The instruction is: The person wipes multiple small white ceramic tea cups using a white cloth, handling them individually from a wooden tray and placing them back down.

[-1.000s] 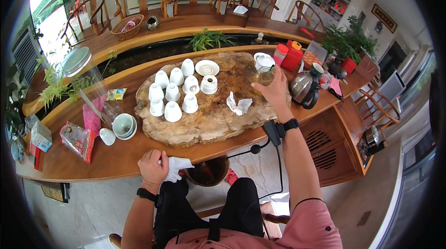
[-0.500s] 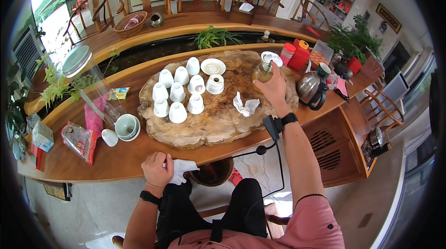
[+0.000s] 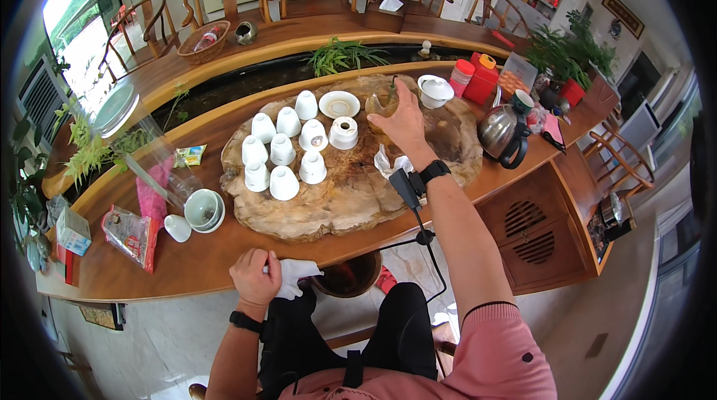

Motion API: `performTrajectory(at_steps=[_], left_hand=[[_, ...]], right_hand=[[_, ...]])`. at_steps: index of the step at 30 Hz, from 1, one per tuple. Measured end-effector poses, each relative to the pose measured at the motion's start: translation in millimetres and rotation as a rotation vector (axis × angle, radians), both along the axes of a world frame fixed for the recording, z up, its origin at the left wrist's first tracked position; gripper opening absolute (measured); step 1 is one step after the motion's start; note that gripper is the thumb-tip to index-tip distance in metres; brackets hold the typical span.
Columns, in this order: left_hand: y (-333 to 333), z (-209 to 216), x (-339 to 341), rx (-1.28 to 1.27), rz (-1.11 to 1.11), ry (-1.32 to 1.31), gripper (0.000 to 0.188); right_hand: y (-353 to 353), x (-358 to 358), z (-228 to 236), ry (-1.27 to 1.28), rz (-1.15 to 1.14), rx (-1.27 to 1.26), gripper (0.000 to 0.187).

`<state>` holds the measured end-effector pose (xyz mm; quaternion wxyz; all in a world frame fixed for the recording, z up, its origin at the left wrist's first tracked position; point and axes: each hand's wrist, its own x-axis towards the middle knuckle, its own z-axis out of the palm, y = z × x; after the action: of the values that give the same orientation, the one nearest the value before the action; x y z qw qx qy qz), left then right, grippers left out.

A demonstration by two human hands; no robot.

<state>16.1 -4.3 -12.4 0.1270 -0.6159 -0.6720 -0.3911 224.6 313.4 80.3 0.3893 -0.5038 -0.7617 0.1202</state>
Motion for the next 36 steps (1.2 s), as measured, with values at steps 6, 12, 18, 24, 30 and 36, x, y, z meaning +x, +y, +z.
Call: performTrajectory(at_steps=[6,12,18,24,30,36], left_hand=[[-3.5,0.5,-0.6,-0.005,0.01,-0.002,0.017],[-0.6,1.4,1.6,0.007,-0.001,-0.001,0.018],[3.6,5.5,3.8,0.039,-0.006,0.018,0.019],[1.2,2.0,1.4,0.016,-0.005,0.003,0.019],[0.8,0.3,2.0,-0.036,-0.009,0.002,0.019],[0.1,2.4,3.9,-0.05,-0.006,-0.025,0.02]], right_hand=[[-25.4,38.4,0.5,-0.095,0.045,0.186,0.059],[-83.2,72.9,-17.5,-0.368,0.371,0.247,0.011],[-76.4,80.2,-25.8,-0.513,0.363,0.135,0.007],[-28.0,118.5,-9.3,-0.407,0.092,0.245,0.005],[56.7,169.8,-14.7,-0.428,-0.29,0.159,0.013],[94.5,146.2,-34.1,-0.468,-0.083,0.107,0.02]])
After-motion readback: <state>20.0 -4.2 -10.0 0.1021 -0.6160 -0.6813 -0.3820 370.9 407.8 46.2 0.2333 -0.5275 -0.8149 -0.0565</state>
